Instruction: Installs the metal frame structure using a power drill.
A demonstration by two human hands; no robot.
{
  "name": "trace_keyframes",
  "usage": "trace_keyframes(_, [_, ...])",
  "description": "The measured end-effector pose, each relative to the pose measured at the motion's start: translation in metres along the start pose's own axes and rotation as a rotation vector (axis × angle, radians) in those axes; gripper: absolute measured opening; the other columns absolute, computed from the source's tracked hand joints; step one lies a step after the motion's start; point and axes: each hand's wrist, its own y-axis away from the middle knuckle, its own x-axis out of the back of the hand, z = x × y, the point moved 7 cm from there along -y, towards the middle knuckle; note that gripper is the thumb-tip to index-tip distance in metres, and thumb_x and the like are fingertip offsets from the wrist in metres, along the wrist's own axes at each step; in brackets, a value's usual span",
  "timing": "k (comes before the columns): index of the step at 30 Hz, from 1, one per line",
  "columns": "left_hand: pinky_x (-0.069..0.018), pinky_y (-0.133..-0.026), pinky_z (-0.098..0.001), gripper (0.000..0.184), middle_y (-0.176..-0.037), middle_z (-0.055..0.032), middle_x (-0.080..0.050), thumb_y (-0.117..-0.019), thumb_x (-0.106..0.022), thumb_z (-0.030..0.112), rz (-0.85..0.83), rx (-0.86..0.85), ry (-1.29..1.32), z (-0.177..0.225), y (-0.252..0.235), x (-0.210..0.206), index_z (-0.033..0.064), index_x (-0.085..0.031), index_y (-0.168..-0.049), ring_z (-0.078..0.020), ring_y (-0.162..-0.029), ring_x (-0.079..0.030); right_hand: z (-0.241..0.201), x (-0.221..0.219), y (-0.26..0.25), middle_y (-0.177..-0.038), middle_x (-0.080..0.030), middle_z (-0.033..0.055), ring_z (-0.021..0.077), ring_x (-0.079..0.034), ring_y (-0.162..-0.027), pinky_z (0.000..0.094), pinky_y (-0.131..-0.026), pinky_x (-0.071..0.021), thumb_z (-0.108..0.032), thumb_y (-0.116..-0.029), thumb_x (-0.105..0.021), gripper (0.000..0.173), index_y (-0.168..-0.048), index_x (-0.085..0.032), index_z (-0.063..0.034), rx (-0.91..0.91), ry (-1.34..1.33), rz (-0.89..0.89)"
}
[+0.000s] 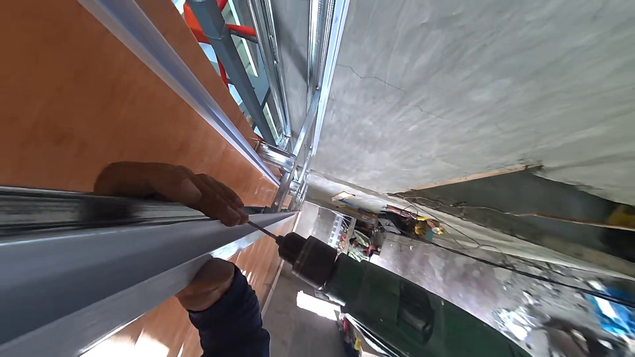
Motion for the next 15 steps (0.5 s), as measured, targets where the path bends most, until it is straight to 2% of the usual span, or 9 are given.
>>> trace_keyframes(1, [-0.0618,-0.073,-0.0309,0.04,-0.086,-0.0003,-0.069,-0.0797,-0.083,0.035,0.01,-0.003,-0.002,0.0,0.0,0.0,0.0109,-0.061,-0.103,-0.0167,-0.077,-0.071,0.001,0.0,-0.003,-0.127,-0.069,-0.006,0.0028,-0.063,-0.118,0.028,-0.107,-0.051,-0.03,-0.0865,-0.083,0.054,-0.133,-0.062,-0.0138,0.0,0.016,0.008])
trace_keyframes(3, [-0.0619,-0.071,-0.0314,0.041,-0.084,-0.0008,-0.068,-0.0778,-0.084,0.034,0.053,-0.005,-0.01,0.0,0.001,-0.002,0.0109,-0.06,-0.101,-0.0172,-0.075,-0.07,0.009,0.004,-0.003,-0.126,-0.07,0.0041,0.0095,-0.064,-0.119,0.0327,-0.108,-0.0509,-0.035,-0.0802,-0.088,0.067,-0.133,-0.061,-0.0031,-0.018,0.028,0.027])
trace_keyframes(4, [-0.0616,-0.07,-0.0312,0.041,-0.083,-0.0008,-0.068,-0.0772,-0.084,0.033,0.07,-0.002,-0.013,0.0,0.003,-0.002,0.0109,-0.059,-0.101,-0.017,-0.074,-0.07,0.012,0.005,-0.002,-0.126,-0.07,0.0057,0.0106,-0.065,-0.118,0.0333,-0.109,-0.0509,-0.036,-0.0786,-0.089,0.071,-0.133,-0.061,-0.0015,-0.035,0.034,0.022])
trace_keyframes(8, [-0.0617,-0.07,-0.0307,0.042,-0.083,-0.0006,-0.068,-0.0763,-0.085,0.034,0.091,-0.007,-0.008,0.001,0.002,-0.004,0.0109,-0.059,-0.1,-0.0168,-0.074,-0.07,0.006,0.002,-0.008,-0.13,-0.069,0.0038,0.0101,-0.063,-0.122,0.0325,-0.11,-0.0496,-0.037,-0.0782,-0.089,0.074,-0.136,-0.059,-0.0034,-0.033,0.028,0.033])
trace_keyframes(12, [-0.0616,-0.069,-0.031,0.042,-0.081,-0.001,-0.067,-0.0762,-0.085,0.034,0.097,-0.005,-0.005,0.001,0.001,-0.004,0.0111,-0.058,-0.099,-0.0174,-0.072,-0.07,0.006,0.003,-0.006,-0.127,-0.07,0.006,0.0124,-0.065,-0.118,0.0339,-0.107,-0.0526,-0.033,-0.0789,-0.089,0.073,-0.137,-0.058,-0.0014,-0.017,0.006,0.02])
trace_keyframes(15, [-0.0616,-0.068,-0.0305,0.043,-0.083,0.0003,-0.067,-0.0753,-0.086,0.033,0.071,0.017,0.004,-0.001,0.0,-0.002,0.0119,-0.06,-0.102,-0.0169,-0.073,-0.069,-0.014,-0.004,-0.02,-0.126,-0.07,0.0041,0.0093,-0.066,-0.116,0.0313,-0.105,-0.0542,-0.034,-0.0783,-0.09,0.073,-0.136,-0.06,-0.0015,0.019,0.03,0.032])
